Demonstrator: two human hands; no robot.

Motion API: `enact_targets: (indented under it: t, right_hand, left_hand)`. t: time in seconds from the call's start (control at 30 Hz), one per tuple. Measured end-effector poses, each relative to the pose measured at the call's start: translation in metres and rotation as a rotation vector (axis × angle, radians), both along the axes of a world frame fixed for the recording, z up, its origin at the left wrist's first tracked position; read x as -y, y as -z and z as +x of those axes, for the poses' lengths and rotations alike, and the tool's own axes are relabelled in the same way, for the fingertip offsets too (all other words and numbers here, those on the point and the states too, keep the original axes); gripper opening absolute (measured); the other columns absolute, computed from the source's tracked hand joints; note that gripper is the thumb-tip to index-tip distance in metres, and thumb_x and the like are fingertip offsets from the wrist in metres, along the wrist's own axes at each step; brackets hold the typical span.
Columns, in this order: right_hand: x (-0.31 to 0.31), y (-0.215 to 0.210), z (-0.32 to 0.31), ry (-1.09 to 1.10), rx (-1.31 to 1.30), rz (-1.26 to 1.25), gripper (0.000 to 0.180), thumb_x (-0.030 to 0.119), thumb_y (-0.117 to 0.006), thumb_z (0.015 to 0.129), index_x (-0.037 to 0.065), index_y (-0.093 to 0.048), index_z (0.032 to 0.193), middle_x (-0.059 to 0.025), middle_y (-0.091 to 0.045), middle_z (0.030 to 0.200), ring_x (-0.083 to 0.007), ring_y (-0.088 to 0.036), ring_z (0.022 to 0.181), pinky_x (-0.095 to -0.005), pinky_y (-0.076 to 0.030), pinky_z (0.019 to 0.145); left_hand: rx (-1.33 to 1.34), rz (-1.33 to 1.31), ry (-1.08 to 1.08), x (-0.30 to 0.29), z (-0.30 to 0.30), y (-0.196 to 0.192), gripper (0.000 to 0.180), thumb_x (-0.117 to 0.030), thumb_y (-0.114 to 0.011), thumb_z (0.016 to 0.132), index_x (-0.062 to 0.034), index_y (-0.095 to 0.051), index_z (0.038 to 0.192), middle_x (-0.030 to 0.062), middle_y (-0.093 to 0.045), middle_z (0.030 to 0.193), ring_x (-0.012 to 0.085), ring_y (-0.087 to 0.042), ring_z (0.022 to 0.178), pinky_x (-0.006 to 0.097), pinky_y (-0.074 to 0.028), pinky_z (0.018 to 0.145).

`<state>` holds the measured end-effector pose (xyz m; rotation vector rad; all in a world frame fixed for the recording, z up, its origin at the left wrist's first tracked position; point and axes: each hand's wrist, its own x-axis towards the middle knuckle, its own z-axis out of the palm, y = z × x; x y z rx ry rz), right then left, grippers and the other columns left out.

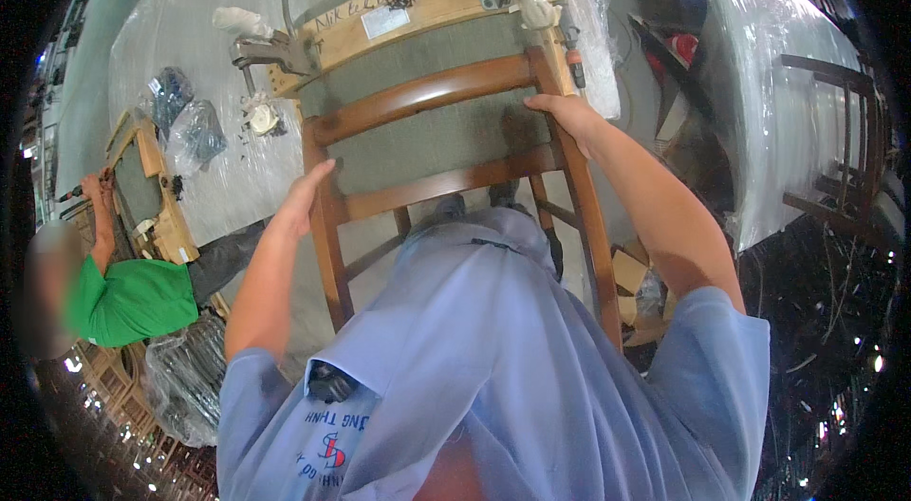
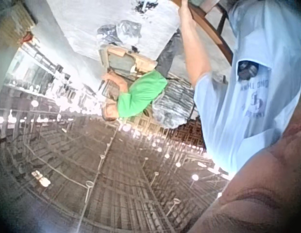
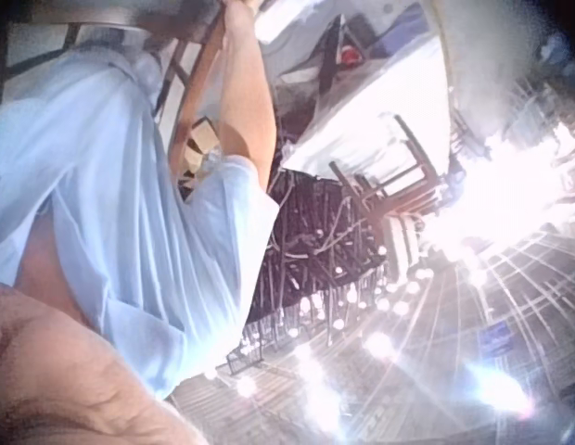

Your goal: The person assembles wooden chairs by attaching upholstered seat cushions to chair frames. They position the frames on a jig, place the cushions, and use a pneumatic screwdriver to secure the cushions with screws. The person repeats this process for multiple chairs.

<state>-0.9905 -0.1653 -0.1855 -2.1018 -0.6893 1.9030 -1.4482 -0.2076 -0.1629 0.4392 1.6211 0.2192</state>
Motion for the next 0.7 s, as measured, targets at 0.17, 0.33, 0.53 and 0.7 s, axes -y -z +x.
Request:
enact_targets:
  t: [0.17, 0.33, 0.53, 0.7]
  right_hand:
    - [-0.002, 0.005, -0.004, -0.041, 0.190, 0.050, 0.056, 0.036, -0.073, 0.085, -0.005, -0.063, 0.121, -0.0147, -0.068, 0.111, -0.0251, -0.066, 0.098, -0.0377, -0.053, 0.085]
    - [-0.007, 0.000, -0.007, -0.048, 0.265, -0.050, 0.055, 0.034, -0.070, 0.086, -0.007, -0.062, 0.122, -0.0154, -0.068, 0.110, -0.0248, -0.064, 0.101, -0.0368, -0.047, 0.091]
    - [-0.010, 0.001, -0.007, -0.138, 0.325, -0.030, 0.051, 0.031, -0.068, 0.086, -0.006, -0.063, 0.119, -0.0166, -0.069, 0.105, -0.0254, -0.065, 0.098, -0.0379, -0.048, 0.088]
    - [-0.016, 0.006, -0.010, -0.214, 0.406, -0.032, 0.044, 0.026, -0.069, 0.081, -0.004, -0.065, 0.113, -0.0132, -0.069, 0.095, -0.0235, -0.064, 0.086, -0.0374, -0.050, 0.080]
  left_hand:
    - [0.091, -0.097, -0.176, -0.005, -0.001, 0.004, 0.076, -0.046, -0.073, 0.086, 0.0018, -0.048, 0.140, 0.0161, -0.057, 0.133, 0.0279, -0.059, 0.117, 0.042, -0.052, 0.094]
    - [0.060, -0.123, -0.208, -0.014, 0.003, -0.001, 0.066, -0.040, -0.072, 0.087, -0.0015, -0.049, 0.135, 0.0159, -0.059, 0.124, 0.0282, -0.063, 0.107, 0.044, -0.055, 0.090]
    - [0.120, -0.227, -0.262, -0.012, -0.020, 0.026, 0.056, -0.031, -0.076, 0.084, 0.0004, -0.057, 0.126, 0.0110, -0.063, 0.111, 0.0249, -0.064, 0.098, 0.043, -0.056, 0.080]
    - [0.046, -0.058, -0.332, 0.001, -0.015, 0.041, 0.055, -0.029, -0.077, 0.086, -0.0008, -0.059, 0.129, 0.0098, -0.064, 0.119, 0.0230, -0.061, 0.107, 0.038, -0.049, 0.094]
